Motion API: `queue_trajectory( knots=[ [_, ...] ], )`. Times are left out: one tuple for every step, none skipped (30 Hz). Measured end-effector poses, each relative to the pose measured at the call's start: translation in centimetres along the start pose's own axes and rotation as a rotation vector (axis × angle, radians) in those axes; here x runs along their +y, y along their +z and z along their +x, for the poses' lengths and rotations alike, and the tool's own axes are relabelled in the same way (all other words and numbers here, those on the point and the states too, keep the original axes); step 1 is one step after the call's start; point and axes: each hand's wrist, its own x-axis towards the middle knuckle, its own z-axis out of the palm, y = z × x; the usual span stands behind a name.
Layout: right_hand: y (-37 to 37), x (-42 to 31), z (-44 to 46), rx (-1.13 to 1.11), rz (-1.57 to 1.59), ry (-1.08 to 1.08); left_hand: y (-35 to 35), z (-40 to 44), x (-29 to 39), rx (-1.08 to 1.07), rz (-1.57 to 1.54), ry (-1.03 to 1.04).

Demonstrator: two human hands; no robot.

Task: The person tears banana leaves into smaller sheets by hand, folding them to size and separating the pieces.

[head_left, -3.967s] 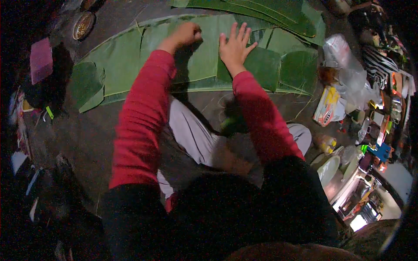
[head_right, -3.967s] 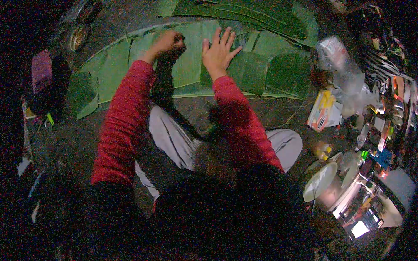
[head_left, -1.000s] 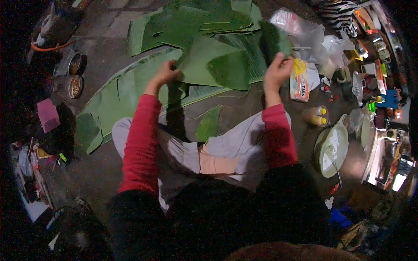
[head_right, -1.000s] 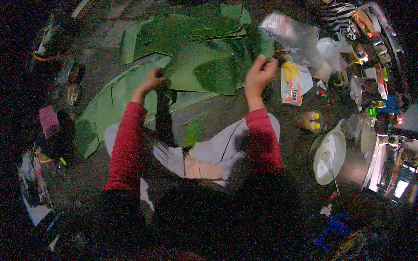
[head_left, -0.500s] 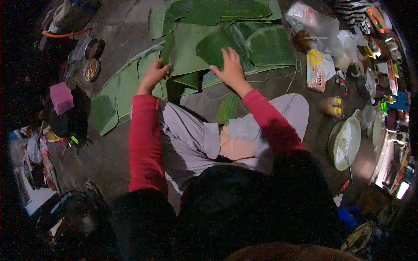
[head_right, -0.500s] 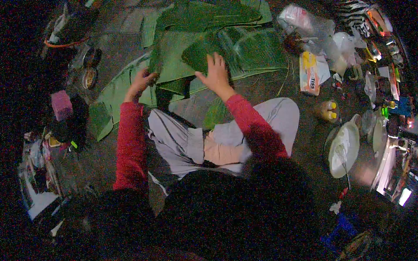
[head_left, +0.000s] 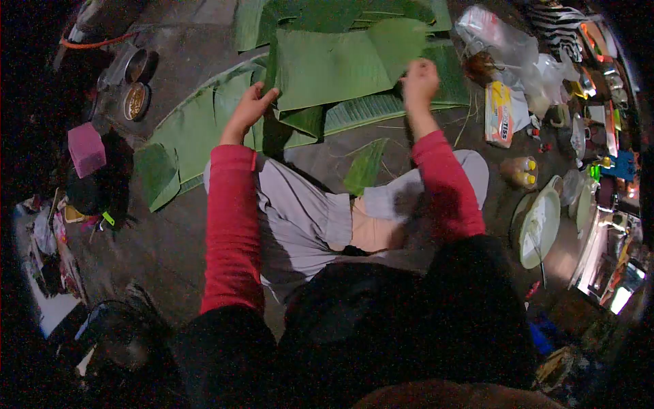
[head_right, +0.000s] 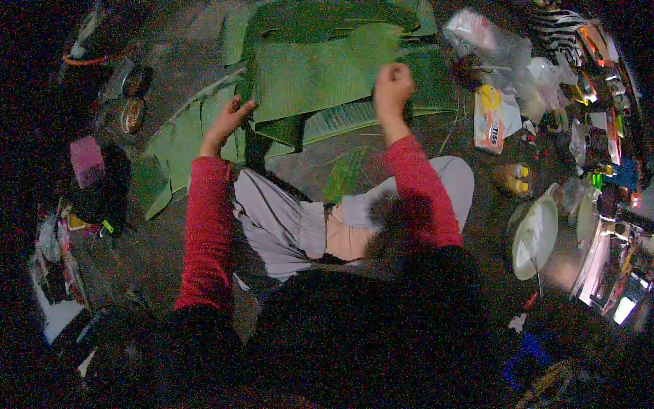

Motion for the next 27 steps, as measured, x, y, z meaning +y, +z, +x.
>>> queue_trajectory(
  knots=[
    [-1.3, 2.2, 2.2, 0.088, 0.06, -0.027, 0.1, 0.1, 0.1, 0.022, 0.041, -0.007],
    [-3.1, -0.5, 2.5, 0.109, 0.1, 0.258, 0.1, 0.4, 0.1, 0.046, 0.082, -0.01],
    [-4.7, 0.7, 3.6, 0.13, 0.156, 0.347, 0.1, 0.7, -0.2, 0.044, 0.082, -0.011],
    [-6.1, 1.8, 4.7, 0.198, 0.129, 0.418, 0.1, 1.1, -0.7, 0.061, 0.175, -0.019],
    [-7.7, 3.5, 5.3, 0.2, 0.129, 0.424, 0.1, 1.3, -1.0, 0.078, 0.268, -0.03],
    [-9.1, 5.6, 5.5, 0.172, 0.192, 0.511, 0.2, 1.2, -0.8, 0.075, 0.273, -0.035],
    [-10.0, 7.6, 5.6, 0.143, 0.26, 0.599, 0.4, 1.0, -0.2, 0.011, 0.213, -0.054],
    [-10.5, 9.8, 5.8, 0.143, 0.265, 0.607, 0.3, 0.9, 0.1, -0.051, 0.154, -0.072],
    [-10.8, 11.8, 5.9, 0.202, 0.164, 0.548, 0.2, 1.6, -1.0, -0.05, 0.161, -0.076],
    [-10.8, 12.7, 6.2, 0.258, 0.064, 0.483, 0.2, 2.9, -3.1, -0.047, 0.204, -0.056],
    [-10.1, 12.0, 5.6, 0.258, 0.068, 0.486, 0.2, 3.6, -4.2, -0.046, 0.246, -0.036],
    [-8.7, 10.1, 4.2, 0.399, -0.248, 0.202, 0.7, 1.9, -1.2, -0.118, 0.165, -0.047],
    [-7.1, 7.2, 2.5, 0.528, -0.557, -0.092, 0.8, 2.3, -1.8, -0.116, 0.172, -0.045],
    [-6.0, 2.6, -0.1, 0.341, -0.446, -0.154, 1.0, 3.1, -3.1, -0.074, 0.226, -0.062],
    [-4.5, 3.4, -1.6, 0.183, -0.397, -0.165, 1.0, 3.5, -3.8, -0.032, 0.28, -0.078],
    [-3.0, 4.3, -3.1, 0.026, -0.348, -0.175, 1.2, 3.4, -3.6, -0.05, 0.164, -0.127],
    [-1.6, 2.1, -5.2, -0.232, -0.278, -0.199, 1.3, 3.4, -3.8, -0.05, 0.167, -0.127],
    [0.2, 2.3, -7.0, -0.401, -0.411, -0.202, 1.4, 3.4, -4.0, -0.055, 0.108, -0.08],
    [2.2, 2.3, -8.7, -0.454, -0.368, -0.26, 1.5, 3.3, -4.2, -0.06, 0.048, -0.033],
    [3.8, 2.1, -9.9, -0.506, -0.325, -0.318, 1.6, 2.9, -3.5, -0.06, 0.05, -0.033],
    [5.0, 1.3, -10.5, -0.507, -0.323, -0.317, 1.7, 2.2, -2.4, -0.055, 0.036, -0.05],
    [6.1, 0.5, -10.9, -0.546, -0.309, -0.36, 1.7, 1.5, -1.2, -0.049, 0.022, -0.069],
    [6.8, 0.4, -11.2, -0.584, -0.296, -0.403, 1.7, 1.3, -0.9, -0.049, 0.023, -0.071],
    [7.4, 0.3, -11.4, -0.585, -0.295, -0.403, 1.7, 1.3, -0.5, -0.048, 0.011, -0.061],
    [7.9, 0.2, -11.6, -0.558, -0.422, -0.434, 1.7, 1.3, -0.2, -0.046, -0.003, -0.049],
    [8.3, 0.6, -11.7, -0.528, -0.549, -0.464, 1.8, 1.4, -0.2, -0.046, -0.004, -0.049],
    [8.5, 1.6, -11.6, -0.53, -0.55, -0.463, 1.8, 1.7, -0.4, -0.046, 0.008, -0.035]
  ],
)
